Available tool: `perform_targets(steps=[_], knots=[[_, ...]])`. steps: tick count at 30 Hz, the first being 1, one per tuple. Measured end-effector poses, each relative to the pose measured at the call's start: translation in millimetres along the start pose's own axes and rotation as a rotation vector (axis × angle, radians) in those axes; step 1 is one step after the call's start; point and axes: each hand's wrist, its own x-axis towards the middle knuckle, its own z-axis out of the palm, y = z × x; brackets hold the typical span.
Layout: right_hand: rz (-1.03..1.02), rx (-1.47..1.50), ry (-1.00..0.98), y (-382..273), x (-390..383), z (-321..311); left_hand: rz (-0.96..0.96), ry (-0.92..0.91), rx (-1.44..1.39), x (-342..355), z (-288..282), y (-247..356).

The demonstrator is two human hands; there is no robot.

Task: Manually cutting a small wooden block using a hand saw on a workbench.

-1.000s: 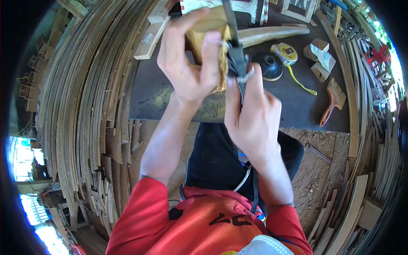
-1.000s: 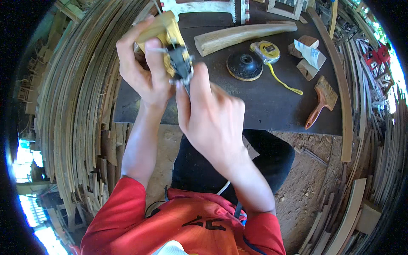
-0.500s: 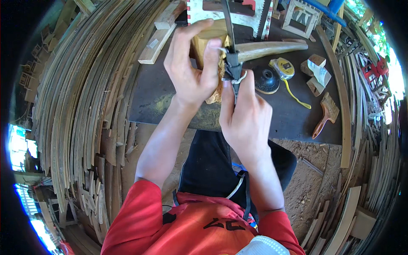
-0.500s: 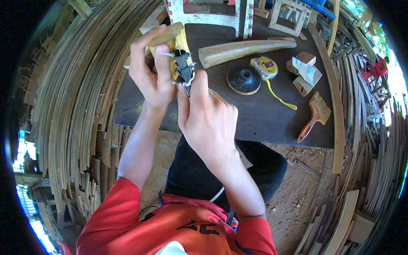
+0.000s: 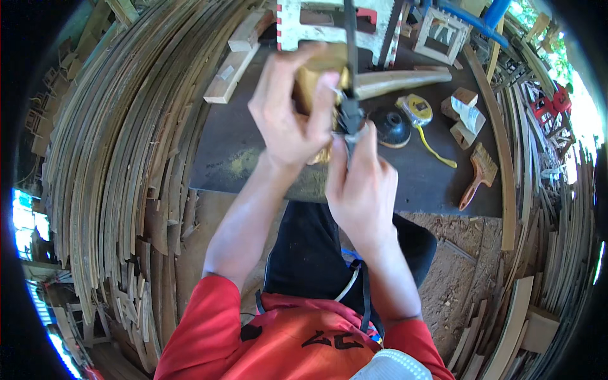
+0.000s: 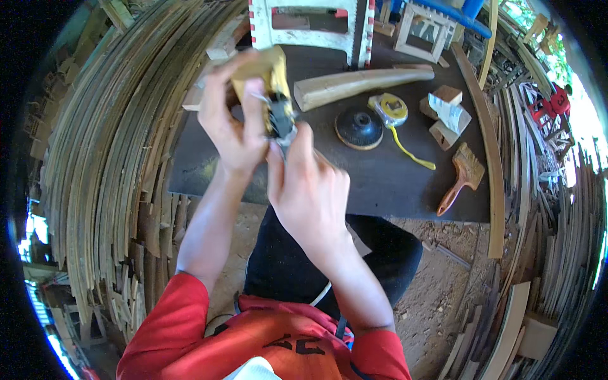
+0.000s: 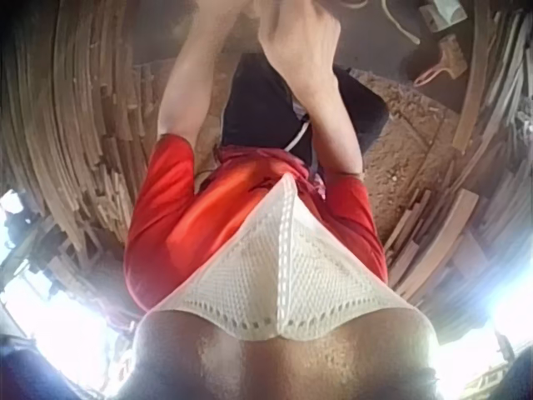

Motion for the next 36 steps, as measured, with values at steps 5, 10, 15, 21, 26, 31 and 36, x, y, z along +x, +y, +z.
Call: perform_targets(steps=[5,10,15,21,26,31,36], knots=[[0.084,0.003,-0.087,7.9,-55.8,-6.0,0.085,-0.002,0.04,0.7,-2.4,5.7],[0.085,-0.005,-0.162,0.5,-36.1,-0.2,-0.088,-0.07,0.117,-0.2,-11.3,-4.7],[0.099,0.017,-0.189,12.1,-31.2,-5.0,-0.023,0.018,0.015,4.8,-5.5,-12.5],[0.016,-0.026,-0.132,25.2,-5.1,-7.2,-0.122,0.01,-0.019,5.8,0.5,-7.4],[-0.025,0.069,-0.08,12.2,16.4,-3.5,-0.106,-0.004,0.0,2.4,-3.1,-2.0],[0.068,0.016,-0.102,20.3,-42.8,14.1,-0.126,0.004,-0.012,7.7,-2.1,1.9],[0.018,-0.039,-0.149,20.4,-43.2,18.5,-0.205,0.064,-0.007,6.5,-2.7,-15.2]])
